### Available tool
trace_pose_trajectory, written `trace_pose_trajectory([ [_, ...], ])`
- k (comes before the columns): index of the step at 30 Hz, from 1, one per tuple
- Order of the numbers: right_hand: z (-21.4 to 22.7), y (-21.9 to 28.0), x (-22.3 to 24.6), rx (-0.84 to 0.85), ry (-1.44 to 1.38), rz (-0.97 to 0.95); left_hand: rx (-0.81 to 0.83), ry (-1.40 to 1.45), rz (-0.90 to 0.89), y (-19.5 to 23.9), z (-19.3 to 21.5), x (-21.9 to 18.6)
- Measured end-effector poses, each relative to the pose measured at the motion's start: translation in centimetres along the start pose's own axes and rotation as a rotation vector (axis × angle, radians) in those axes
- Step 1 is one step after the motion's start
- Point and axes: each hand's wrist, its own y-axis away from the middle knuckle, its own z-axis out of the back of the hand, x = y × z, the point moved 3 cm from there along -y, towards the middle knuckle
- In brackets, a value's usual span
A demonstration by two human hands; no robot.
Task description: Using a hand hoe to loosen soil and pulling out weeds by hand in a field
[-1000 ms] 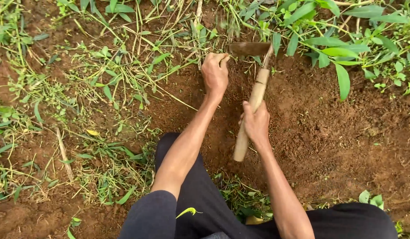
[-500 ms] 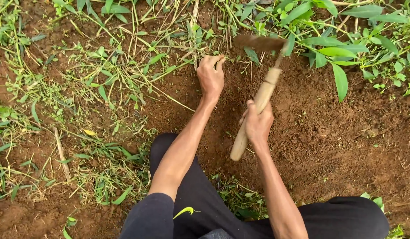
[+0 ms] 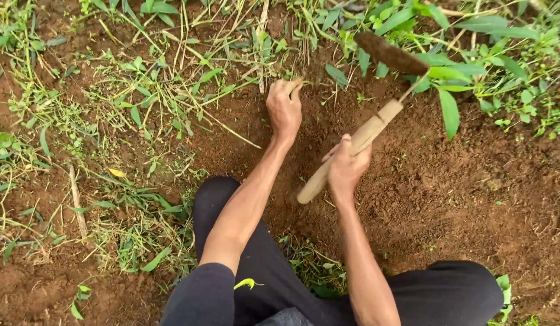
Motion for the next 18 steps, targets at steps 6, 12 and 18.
trace_pose_trajectory([
  [6, 0.0, 0.0, -2.9, 0.276, 0.229, -0.168, 0.023, 0.046, -0.006, 1.7, -0.4, -0.3],
  [12, 0.6, -0.4, -2.5, 0.020, 0.031, 0.020, 0.044, -0.071, -0.081, 1.8, -0.6, 0.1],
  [18, 2.1, 0.1, -2.3, 0.232, 0.252, -0.057, 0.042, -0.021, -0.043, 2.1, -0.2, 0.2],
])
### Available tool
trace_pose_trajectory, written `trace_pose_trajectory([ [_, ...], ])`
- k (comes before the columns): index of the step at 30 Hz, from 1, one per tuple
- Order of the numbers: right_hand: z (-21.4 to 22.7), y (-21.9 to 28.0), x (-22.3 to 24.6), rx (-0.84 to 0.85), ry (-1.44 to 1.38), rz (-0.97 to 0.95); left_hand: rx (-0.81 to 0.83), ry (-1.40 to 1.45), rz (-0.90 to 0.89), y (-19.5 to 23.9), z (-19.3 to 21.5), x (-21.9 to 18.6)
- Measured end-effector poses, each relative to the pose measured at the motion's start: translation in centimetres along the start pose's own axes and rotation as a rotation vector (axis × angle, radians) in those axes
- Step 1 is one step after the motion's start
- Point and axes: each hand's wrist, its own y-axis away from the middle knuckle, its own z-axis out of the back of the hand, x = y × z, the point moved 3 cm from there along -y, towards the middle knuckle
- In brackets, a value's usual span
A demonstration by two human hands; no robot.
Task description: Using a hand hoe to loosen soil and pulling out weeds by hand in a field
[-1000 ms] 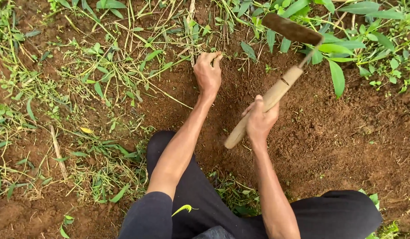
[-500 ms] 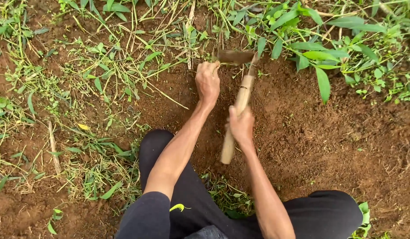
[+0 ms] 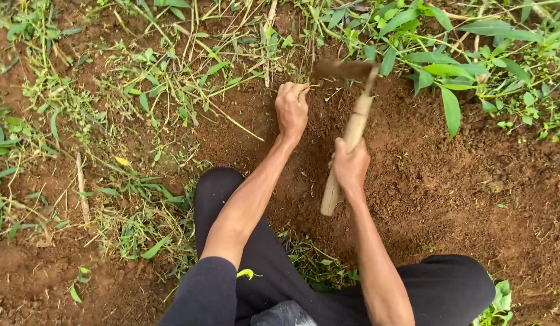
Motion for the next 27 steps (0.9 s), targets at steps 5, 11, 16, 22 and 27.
trace_pose_trajectory([
  [5, -1.0, -1.4, -0.2, -0.147, -0.221, 0.131, 0.002, 0.063, 0.088, -0.9, 1.2, -1.5],
  [11, -2.7, -0.9, 0.1, 0.078, -0.102, -0.058, 0.000, 0.136, 0.174, -1.8, 1.6, -1.1],
  [16, -3.1, -1.6, 0.2, -0.114, -0.276, 0.022, 0.015, 0.175, 0.226, -1.9, 2.5, -0.9],
  [22, -4.7, -1.4, 0.4, 0.207, -0.207, -0.218, 0.077, 0.228, 0.304, -1.6, 2.9, -0.7],
  [27, -3.9, -1.7, 3.0, 0.002, -0.417, -0.026, 0.060, 0.242, 0.249, -1.4, 3.2, -0.8],
])
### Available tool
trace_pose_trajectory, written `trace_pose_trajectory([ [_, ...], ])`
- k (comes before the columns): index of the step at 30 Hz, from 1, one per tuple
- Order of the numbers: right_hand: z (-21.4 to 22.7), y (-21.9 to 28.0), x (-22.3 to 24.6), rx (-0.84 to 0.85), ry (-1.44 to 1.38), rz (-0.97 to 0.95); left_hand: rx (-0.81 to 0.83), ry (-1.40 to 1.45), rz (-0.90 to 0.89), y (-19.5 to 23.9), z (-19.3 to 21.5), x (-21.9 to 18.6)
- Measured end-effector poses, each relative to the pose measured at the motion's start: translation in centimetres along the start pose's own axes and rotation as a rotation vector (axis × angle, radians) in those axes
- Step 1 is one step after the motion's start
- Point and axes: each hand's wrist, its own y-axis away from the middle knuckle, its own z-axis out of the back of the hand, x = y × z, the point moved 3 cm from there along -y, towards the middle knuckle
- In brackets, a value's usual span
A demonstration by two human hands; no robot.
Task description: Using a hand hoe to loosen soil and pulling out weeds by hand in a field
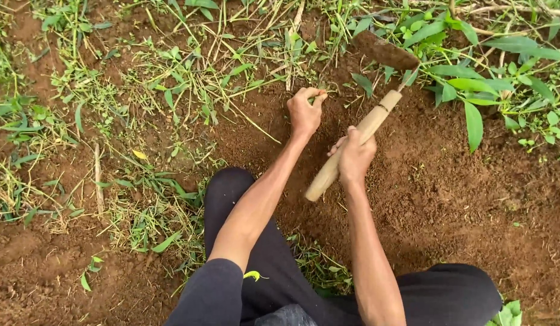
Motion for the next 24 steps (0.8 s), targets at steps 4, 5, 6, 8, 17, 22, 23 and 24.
trace_pose_trajectory([
  [4, 0.0, 1.3, -2.6, 0.123, 0.319, -0.258, -0.031, -0.020, -0.004, -0.1, -0.4, 0.4],
  [5, 0.1, 1.3, -2.1, 0.115, 0.300, -0.176, -0.028, -0.024, 0.010, -0.2, -0.5, 0.7],
  [6, 0.3, 1.2, -1.7, 0.106, 0.281, -0.095, -0.025, -0.028, 0.024, -0.3, -0.7, 1.0],
  [8, -0.1, 1.4, -1.2, 0.051, 0.224, -0.037, -0.013, -0.027, 0.042, -0.1, -0.7, 1.1],
  [17, 1.3, 2.3, -1.9, 0.054, 0.258, -0.094, -0.006, -0.006, 0.054, 0.3, -0.8, 0.2],
  [22, 2.2, 1.7, -3.8, -0.097, 0.181, 0.090, -0.007, -0.008, 0.045, -0.1, -1.2, 1.4],
  [23, 2.2, 1.9, -4.9, 0.012, 0.267, -0.019, -0.008, -0.008, 0.045, 0.0, -1.0, 1.2],
  [24, 2.2, 2.2, -6.0, 0.122, 0.352, -0.128, -0.010, -0.007, 0.046, 0.0, -0.7, 0.9],
])
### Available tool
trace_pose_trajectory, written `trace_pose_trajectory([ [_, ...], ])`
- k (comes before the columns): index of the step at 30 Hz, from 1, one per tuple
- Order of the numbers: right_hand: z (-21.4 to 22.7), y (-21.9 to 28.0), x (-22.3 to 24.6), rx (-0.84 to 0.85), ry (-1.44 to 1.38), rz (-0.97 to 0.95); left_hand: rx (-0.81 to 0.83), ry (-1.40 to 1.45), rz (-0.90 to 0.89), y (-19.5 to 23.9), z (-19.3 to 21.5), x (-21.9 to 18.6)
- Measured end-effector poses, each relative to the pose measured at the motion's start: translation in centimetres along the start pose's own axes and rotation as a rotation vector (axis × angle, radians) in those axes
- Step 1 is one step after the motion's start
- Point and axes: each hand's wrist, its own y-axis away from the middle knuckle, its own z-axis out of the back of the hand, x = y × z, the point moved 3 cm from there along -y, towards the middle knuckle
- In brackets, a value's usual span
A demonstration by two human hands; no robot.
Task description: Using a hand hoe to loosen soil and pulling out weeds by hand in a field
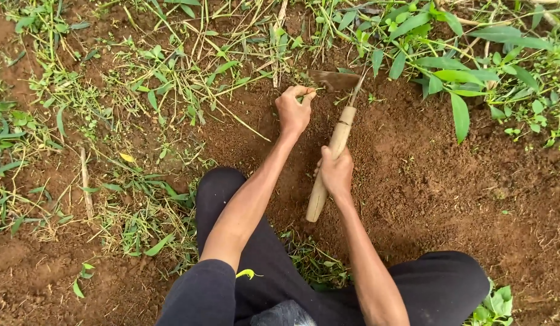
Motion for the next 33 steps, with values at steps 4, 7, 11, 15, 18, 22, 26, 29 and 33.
trace_pose_trajectory([
  [4, 0.7, 0.9, 3.8, -0.075, -0.043, 0.070, 0.024, 0.025, 0.041, 0.6, 0.6, -1.2],
  [7, 1.0, 0.5, 3.8, -0.223, -0.164, 0.210, 0.011, 0.008, 0.025, 0.1, -0.2, 0.0],
  [11, 0.3, 1.2, 2.7, -0.058, -0.058, 0.006, 0.011, -0.035, 0.028, 0.7, 0.1, -0.8],
  [15, 0.9, 1.5, 4.2, -0.115, -0.191, 0.112, 0.022, -0.041, 0.051, 0.6, -0.2, -0.3],
  [18, 0.4, 1.1, 2.6, -0.204, -0.241, 0.162, 0.021, -0.047, 0.059, 0.6, 0.1, -0.2],
  [22, -0.2, 2.1, 1.1, -0.005, -0.063, -0.044, 0.022, -0.052, 0.078, 0.8, 0.0, 0.0],
  [26, 0.6, 2.5, 1.0, -0.100, -0.114, -0.039, 0.026, -0.094, 0.136, 0.7, 0.3, 1.4],
  [29, 1.7, 2.8, 1.1, -0.173, -0.216, -0.017, 0.025, -0.099, 0.134, 0.2, 0.0, 1.3],
  [33, 2.9, 3.9, 0.8, -0.116, -0.181, -0.038, -0.033, -0.172, -0.021, -0.1, 0.1, 0.4],
])
